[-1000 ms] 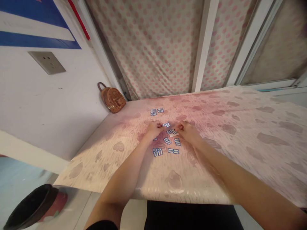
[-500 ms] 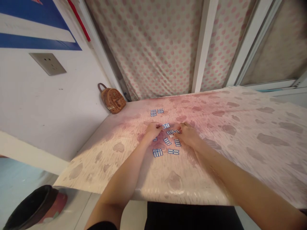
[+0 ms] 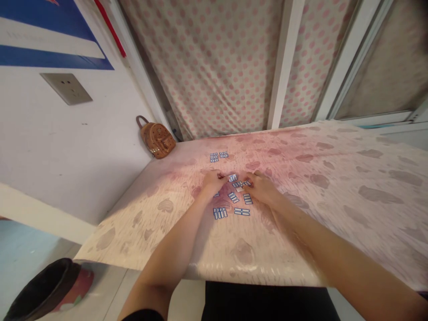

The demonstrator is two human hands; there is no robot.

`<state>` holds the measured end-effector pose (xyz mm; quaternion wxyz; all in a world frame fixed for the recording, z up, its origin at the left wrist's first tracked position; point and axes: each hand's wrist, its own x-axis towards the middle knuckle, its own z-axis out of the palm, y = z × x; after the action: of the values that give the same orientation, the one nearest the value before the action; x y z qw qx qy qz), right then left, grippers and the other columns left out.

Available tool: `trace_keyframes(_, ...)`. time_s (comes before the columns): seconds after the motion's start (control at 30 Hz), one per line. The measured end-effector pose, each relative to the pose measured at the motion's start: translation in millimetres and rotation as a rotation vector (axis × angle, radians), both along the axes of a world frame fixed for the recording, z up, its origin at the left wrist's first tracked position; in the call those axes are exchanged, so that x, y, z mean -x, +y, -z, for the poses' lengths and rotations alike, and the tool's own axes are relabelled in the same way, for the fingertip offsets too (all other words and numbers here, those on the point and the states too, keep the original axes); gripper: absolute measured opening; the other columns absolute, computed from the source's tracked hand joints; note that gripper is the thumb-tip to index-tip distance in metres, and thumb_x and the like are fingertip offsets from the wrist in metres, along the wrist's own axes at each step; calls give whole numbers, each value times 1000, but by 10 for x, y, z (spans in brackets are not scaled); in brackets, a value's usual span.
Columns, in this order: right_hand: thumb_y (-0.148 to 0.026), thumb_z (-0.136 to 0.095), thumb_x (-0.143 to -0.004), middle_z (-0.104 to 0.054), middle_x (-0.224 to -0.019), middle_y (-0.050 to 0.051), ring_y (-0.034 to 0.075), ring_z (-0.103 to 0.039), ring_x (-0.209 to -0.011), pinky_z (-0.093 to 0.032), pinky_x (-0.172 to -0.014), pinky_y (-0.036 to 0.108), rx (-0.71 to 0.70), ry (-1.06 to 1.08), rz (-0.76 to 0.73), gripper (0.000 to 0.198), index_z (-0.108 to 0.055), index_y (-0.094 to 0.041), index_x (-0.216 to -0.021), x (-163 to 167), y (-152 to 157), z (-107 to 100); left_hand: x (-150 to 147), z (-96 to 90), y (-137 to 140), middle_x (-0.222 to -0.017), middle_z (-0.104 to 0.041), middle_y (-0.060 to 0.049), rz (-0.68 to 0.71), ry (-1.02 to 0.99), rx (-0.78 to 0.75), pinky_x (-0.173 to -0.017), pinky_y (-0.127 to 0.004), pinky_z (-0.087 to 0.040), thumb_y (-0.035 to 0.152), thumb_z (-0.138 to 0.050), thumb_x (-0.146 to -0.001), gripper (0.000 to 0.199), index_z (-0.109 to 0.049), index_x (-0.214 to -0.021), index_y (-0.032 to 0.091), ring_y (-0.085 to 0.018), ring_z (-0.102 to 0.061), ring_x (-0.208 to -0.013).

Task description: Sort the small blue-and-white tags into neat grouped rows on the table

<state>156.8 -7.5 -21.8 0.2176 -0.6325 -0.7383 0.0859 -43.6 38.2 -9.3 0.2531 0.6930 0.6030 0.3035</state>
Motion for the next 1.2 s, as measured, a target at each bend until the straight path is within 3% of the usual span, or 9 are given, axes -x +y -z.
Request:
trace_keyframes(0.07,-23,-62,-87,-62,-99,8,18,-61,-82,-42,-76,26,7,15,-21,18,-69,-18,-104,-24,27,20,-34,-20,-43,-72,-68,0,-10,11,-37,-59,-23,-39,20,-73,-78,6,-70,-82,16,-13,-61,-66)
trace_keyframes(0.2,-9,-56,-85,-67,-96,6,16,-62,-81,-41,-74,23,17,79,-24,21,-70,-17,-99,-70,85,50,-169,-12,-133,-75,-69,0,184,-10,-105,-61,-23,-42,28,-75,-80,11,-72,-84,18,-13,-61,-68)
trace_keyframes(0.3,-4,-50,-87,-70,-98,8,17,-64,-86,-41,-73,23,28,125,40,26,-68,-15,-101,-79,92,39,-281,23,-172,-80,-70,-2,262,97,-176,-68,-25,-45,31,-78,-78,14,-74,-85,19,-16,-62,-75)
trace_keyframes(0.53,-8,-50,-89,-72,-95,8,18,-66,-88,-42,-73,23,22,181,120,21,-67,-15,-100,-52,51,-21,-376,53,-167,-86,-72,-2,290,222,-182,-81,-28,-48,29,-78,-77,12,-74,-83,20,-19,-64,-85)
trace_keyframes(0.93,-4,-49,-88,-71,-107,10,19,-66,-98,-44,-80,25,30,165,65,27,-68,-14,-104,-74,77,21,-382,73,-139,-91,-74,-4,302,225,-176,-83,-30,-49,27,-77,-78,14,-75,-88,18,-20,-65,-89)
trace_keyframes(1.1,-12,-56,-89,-71,-100,9,18,-66,-88,-43,-73,25,66,195,80,19,-69,-15,-102,-71,75,3,-415,65,-157,-91,-74,-4,297,194,-180,-82,-29,-49,20,-77,-76,13,-73,-88,17,-19,-66,-88)
trace_keyframes(1.2,-14,-60,-86,-70,-90,6,17,-64,-80,-41,-67,24,84,179,56,10,-68,-15,-91,-79,86,5,-413,45,-171,-90,-74,-4,316,170,-176,-80,-28,-50,20,-77,-77,13,-72,-88,16,-18,-66,-86)
